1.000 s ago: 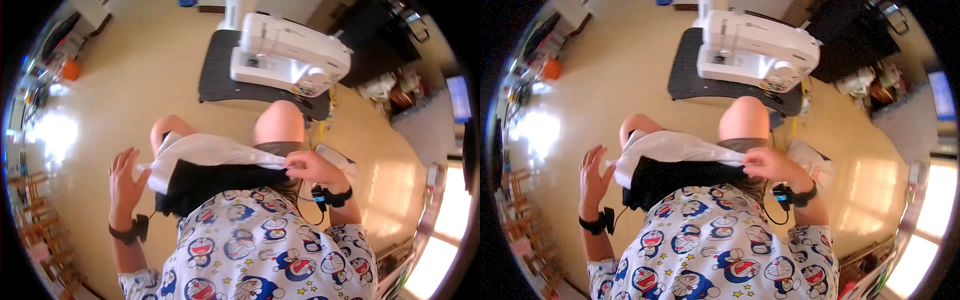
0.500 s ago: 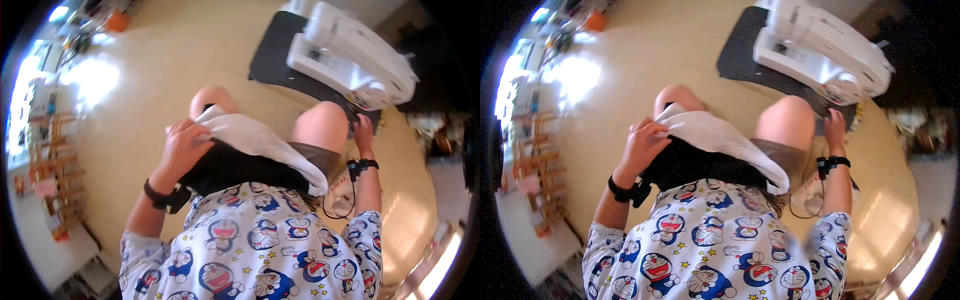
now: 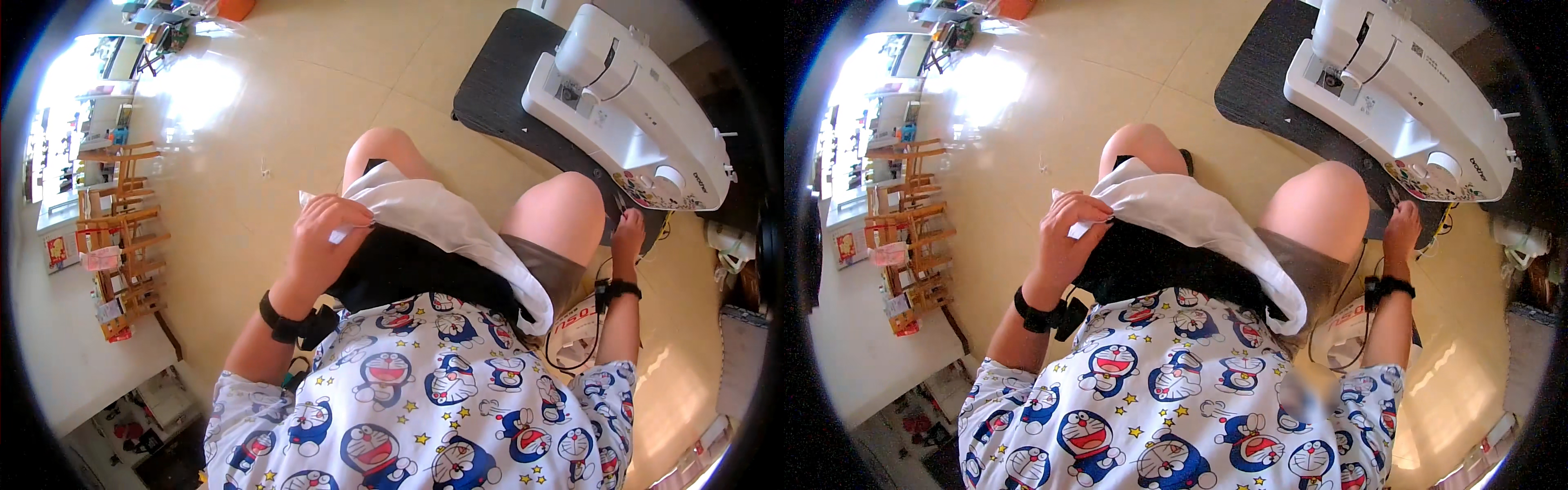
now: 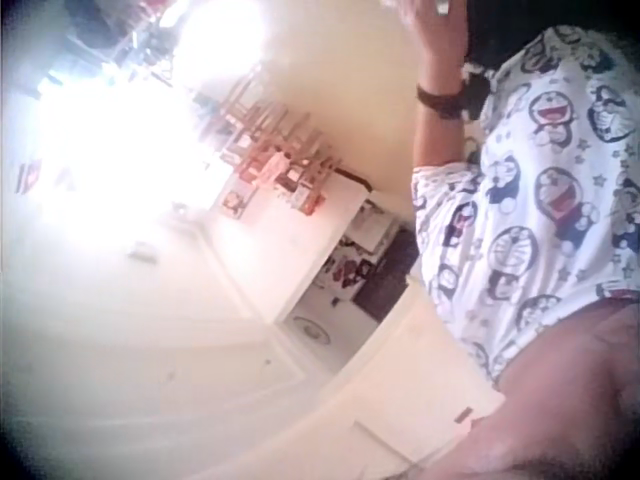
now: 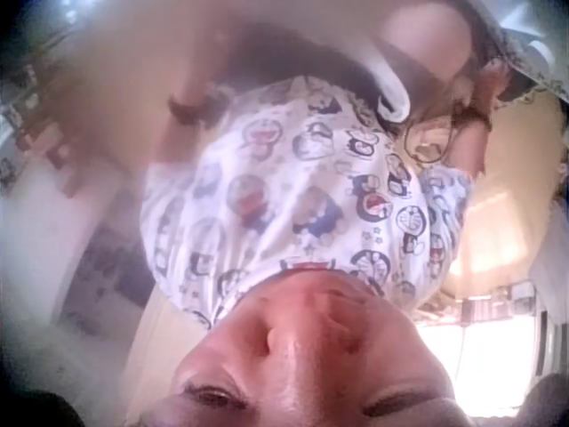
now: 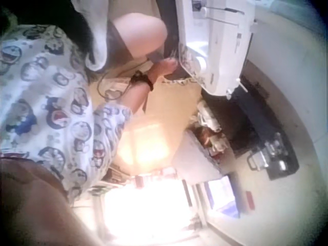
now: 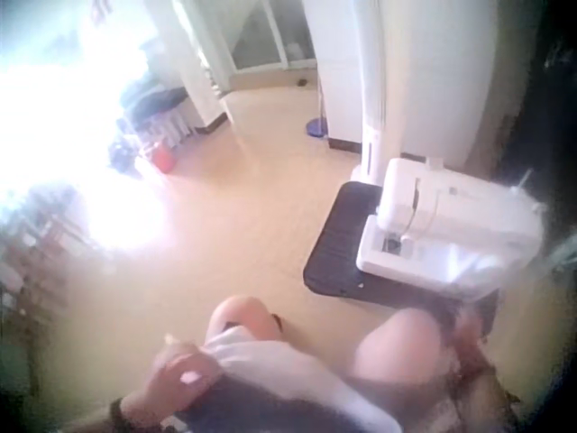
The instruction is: The person is sewing a black and white piece of fabric by hand using a needle, thread, and a thimble. They repeatedly guide the needle through the material and pull the thread taut to create stitches.
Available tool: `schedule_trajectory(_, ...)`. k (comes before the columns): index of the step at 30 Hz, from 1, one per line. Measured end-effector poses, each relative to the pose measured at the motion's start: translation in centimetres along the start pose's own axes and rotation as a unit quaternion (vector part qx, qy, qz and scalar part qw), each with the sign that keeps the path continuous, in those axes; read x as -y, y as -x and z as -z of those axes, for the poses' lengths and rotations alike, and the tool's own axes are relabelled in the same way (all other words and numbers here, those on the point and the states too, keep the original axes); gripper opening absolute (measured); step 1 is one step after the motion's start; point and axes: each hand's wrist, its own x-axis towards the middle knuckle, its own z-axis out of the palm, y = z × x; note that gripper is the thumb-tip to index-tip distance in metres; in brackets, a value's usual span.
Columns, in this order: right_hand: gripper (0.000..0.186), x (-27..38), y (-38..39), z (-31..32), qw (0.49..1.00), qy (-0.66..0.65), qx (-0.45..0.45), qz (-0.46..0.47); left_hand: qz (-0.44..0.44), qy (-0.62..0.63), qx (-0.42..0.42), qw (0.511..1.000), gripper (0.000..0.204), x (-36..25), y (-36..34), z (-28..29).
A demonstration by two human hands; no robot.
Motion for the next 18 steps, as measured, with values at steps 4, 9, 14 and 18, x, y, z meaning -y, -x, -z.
schedule_trajectory(4, 0.017, 1.9, 2.7, 4.4, 0.988, -0.141, -0.063, -0.032, -0.114, 0.015, -0.071, 0.991, 0.019, -0.9, -0.3, -0.8)
schedule_trajectory(9, 0.024, 11.7, 3.2, 13.7, 0.943, -0.314, -0.091, -0.068, -0.220, 0.044, -0.100, 0.969, 0.021, -1.7, -0.9, -2.2)
schedule_trajectory(14, 0.027, 22.7, 2.3, 21.2, 0.890, -0.429, 0.087, 0.131, -0.178, 0.231, -0.073, 0.954, 0.022, -1.7, -0.9, -4.0)
schedule_trajectory(18, 0.030, 27.7, 1.7, 22.0, 0.841, -0.480, 0.098, 0.227, -0.051, 0.453, -0.047, 0.889, 0.014, -2.7, -0.5, -6.3)
